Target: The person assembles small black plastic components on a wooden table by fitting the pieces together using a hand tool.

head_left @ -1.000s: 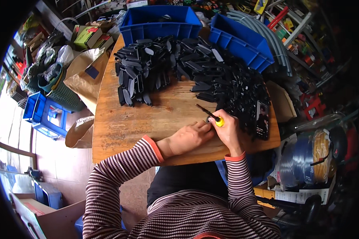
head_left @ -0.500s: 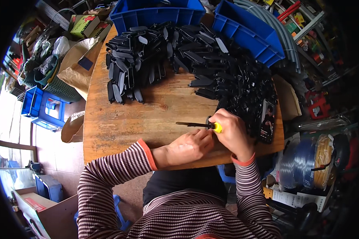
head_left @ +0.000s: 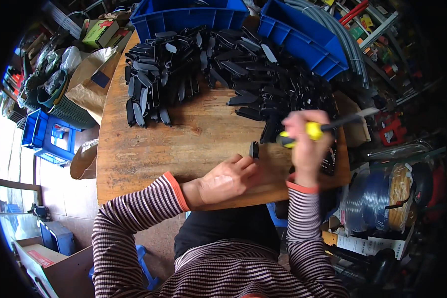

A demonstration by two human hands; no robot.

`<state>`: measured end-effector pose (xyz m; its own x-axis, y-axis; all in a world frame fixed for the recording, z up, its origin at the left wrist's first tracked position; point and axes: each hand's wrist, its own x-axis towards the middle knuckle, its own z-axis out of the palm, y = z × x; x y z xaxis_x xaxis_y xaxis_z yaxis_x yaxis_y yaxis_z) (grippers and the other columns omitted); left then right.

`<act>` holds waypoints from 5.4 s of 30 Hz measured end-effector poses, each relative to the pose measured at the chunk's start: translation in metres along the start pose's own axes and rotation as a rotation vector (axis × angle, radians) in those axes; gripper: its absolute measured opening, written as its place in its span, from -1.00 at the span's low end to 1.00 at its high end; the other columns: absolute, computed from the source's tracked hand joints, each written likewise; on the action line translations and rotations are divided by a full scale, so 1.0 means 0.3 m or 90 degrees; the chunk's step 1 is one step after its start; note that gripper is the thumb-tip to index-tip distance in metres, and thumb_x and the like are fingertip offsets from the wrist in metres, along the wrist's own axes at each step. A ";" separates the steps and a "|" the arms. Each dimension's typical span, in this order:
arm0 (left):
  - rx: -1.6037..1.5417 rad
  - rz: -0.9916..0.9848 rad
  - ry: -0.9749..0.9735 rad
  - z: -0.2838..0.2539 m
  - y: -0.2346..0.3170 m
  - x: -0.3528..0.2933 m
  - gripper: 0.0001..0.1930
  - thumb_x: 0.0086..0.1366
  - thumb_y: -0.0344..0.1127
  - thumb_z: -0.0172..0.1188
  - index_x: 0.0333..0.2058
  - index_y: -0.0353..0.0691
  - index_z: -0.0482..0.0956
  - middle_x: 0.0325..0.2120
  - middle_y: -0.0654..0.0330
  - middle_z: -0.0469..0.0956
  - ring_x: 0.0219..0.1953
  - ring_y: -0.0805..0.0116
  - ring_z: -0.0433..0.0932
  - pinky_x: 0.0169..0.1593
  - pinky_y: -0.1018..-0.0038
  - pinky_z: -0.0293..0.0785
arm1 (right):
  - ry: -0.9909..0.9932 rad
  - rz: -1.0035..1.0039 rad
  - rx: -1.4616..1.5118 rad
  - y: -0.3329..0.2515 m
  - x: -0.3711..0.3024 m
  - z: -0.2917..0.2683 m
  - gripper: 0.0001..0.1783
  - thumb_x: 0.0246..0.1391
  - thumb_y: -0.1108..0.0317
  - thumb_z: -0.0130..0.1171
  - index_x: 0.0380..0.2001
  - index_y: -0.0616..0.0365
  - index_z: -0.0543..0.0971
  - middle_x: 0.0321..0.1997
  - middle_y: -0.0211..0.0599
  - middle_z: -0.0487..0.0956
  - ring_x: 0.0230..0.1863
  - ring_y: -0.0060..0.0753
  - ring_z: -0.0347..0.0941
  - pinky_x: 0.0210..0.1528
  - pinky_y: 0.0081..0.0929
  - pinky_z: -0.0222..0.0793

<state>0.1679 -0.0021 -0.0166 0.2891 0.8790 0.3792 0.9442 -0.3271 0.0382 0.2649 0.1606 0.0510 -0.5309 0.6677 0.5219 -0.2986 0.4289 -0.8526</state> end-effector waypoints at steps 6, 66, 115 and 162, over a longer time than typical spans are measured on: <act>-0.022 -0.004 0.053 0.001 -0.067 0.017 -0.71 0.16 -0.35 0.09 -0.12 -0.25 0.52 -0.14 0.11 0.45 0.00 0.21 0.42 0.11 0.32 0.33 | -0.159 0.175 -0.426 -0.076 -0.148 -0.275 -0.87 0.04 0.49 0.26 -0.31 0.27 0.59 -0.38 -0.20 0.61 -0.37 -0.38 0.54 -0.31 -0.48 0.41; 0.045 -0.003 0.003 -0.034 0.011 -0.088 -0.68 0.05 -0.33 0.13 -0.24 -0.41 0.52 -0.13 -0.10 0.52 0.02 0.03 0.53 -0.14 0.43 0.61 | -0.434 -0.086 -0.291 0.024 -0.027 0.049 -0.88 0.00 0.50 0.27 -0.40 0.27 0.52 -0.47 -0.17 0.58 -0.47 -0.33 0.53 -0.44 -0.45 0.40; 0.166 -0.067 0.053 -0.045 -0.017 -0.102 -0.58 0.05 -0.34 0.17 -0.08 -0.35 0.49 -0.29 0.05 0.41 -0.29 0.16 0.46 -0.18 0.33 0.43 | -0.384 0.041 -0.424 0.055 -0.142 -0.078 -0.84 -0.18 0.49 0.27 -0.43 0.26 0.57 -0.41 -0.07 0.58 -0.33 0.01 0.53 -0.25 -0.21 0.44; -0.043 -0.013 0.051 -0.051 -0.049 -0.084 -0.63 0.09 -0.31 0.14 -0.09 -0.25 0.52 0.00 0.10 0.51 0.03 0.23 0.47 -0.01 0.43 0.45 | -0.143 0.068 -0.094 0.051 0.054 0.110 -0.92 0.04 0.47 0.25 -0.46 0.19 0.54 -0.46 -0.38 0.58 -0.45 -0.52 0.49 -0.38 -0.54 0.42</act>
<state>0.1443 -0.0247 -0.0125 0.2538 0.8562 0.4500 0.9364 -0.3341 0.1075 0.2255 0.1579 0.0455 -0.7198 0.5696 0.3967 -0.1215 0.4592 -0.8800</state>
